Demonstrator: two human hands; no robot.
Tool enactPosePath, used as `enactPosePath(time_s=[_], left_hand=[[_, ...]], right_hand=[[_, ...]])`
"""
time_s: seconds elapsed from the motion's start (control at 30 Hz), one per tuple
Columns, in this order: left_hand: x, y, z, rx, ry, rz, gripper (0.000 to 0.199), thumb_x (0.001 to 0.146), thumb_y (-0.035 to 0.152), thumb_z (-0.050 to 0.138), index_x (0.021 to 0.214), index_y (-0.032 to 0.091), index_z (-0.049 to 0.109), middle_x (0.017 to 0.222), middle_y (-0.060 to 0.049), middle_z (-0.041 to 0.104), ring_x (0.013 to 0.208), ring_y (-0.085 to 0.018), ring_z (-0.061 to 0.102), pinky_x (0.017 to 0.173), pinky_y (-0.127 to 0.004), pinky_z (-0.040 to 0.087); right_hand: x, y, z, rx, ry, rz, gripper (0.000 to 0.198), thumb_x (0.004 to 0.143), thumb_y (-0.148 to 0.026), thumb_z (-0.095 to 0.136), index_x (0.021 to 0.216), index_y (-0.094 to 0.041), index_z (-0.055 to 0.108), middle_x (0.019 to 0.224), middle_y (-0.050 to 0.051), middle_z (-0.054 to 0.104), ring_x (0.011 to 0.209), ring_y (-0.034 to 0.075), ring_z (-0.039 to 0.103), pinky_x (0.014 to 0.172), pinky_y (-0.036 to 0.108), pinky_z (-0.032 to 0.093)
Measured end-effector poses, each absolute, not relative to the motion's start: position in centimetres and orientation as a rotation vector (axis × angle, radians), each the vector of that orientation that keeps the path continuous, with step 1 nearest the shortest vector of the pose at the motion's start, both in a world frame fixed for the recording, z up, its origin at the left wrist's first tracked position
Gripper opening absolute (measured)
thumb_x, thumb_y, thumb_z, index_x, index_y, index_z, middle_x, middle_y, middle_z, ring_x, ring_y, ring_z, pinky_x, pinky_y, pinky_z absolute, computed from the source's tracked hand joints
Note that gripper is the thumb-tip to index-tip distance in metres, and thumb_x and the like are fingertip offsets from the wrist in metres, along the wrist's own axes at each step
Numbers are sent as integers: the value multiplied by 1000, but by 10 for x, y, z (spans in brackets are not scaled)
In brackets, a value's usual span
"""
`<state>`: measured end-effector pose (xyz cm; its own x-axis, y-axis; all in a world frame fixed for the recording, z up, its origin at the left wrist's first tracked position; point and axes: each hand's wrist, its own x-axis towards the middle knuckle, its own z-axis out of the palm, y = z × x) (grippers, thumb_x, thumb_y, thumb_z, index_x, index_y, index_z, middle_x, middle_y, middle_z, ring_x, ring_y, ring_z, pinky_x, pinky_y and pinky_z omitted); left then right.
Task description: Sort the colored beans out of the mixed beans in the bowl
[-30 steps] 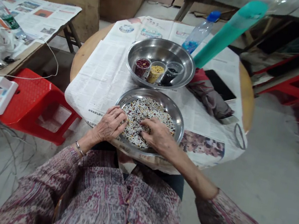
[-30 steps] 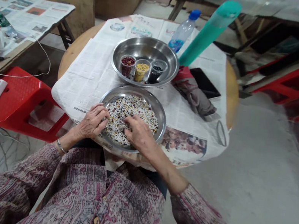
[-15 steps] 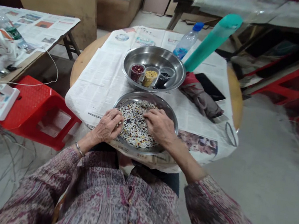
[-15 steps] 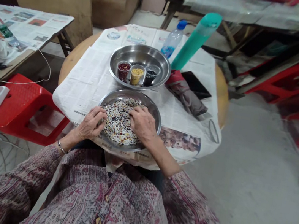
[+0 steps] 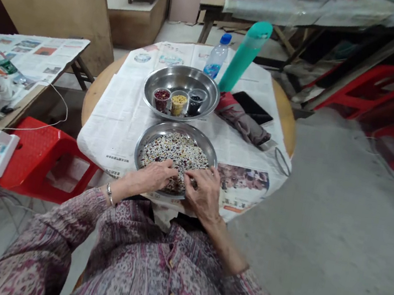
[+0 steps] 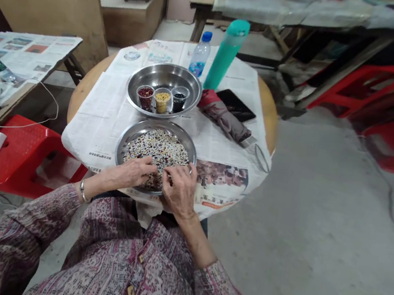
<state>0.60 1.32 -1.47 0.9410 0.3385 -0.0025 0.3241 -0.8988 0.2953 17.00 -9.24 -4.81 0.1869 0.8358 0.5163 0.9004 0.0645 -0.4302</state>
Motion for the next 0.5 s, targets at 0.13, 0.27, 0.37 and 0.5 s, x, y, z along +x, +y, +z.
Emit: enactPosePath(time_s=[0.13,0.27,0.37,0.5], left_hand=[[33,29,-17,2809,579,163,20,96,6,44,98,17,59,96,-4,56,80,-16,58,74,-29,52],[52,50,-10,2844,664,347,22,94,24,62,115,18,59,119,-10,56,105,-24,58,90,-39,53],[61,57,-7,2940,514,283,71,75,45,82,135,21,51,144,-15,45,130,-36,44,106,-56,43],[78,57,-11,2969,272,114,81,71,48,83,140,23,48,151,-17,37,138,-41,35,111,-65,33]], right_hand=[[169,-95,-51,-1712,-1541,-60,15,91,-21,54,82,-25,65,81,2,70,83,21,62,112,50,34],[166,-95,-56,-1676,-1445,-87,15,91,-18,51,88,-26,64,89,4,70,92,22,61,112,51,36],[164,-96,-63,-1646,-1353,-82,22,91,-14,44,96,-25,62,96,6,68,101,24,60,113,54,36],[163,-96,-70,-1619,-1277,-64,25,87,-11,42,98,-26,58,94,6,65,99,25,59,111,55,36]])
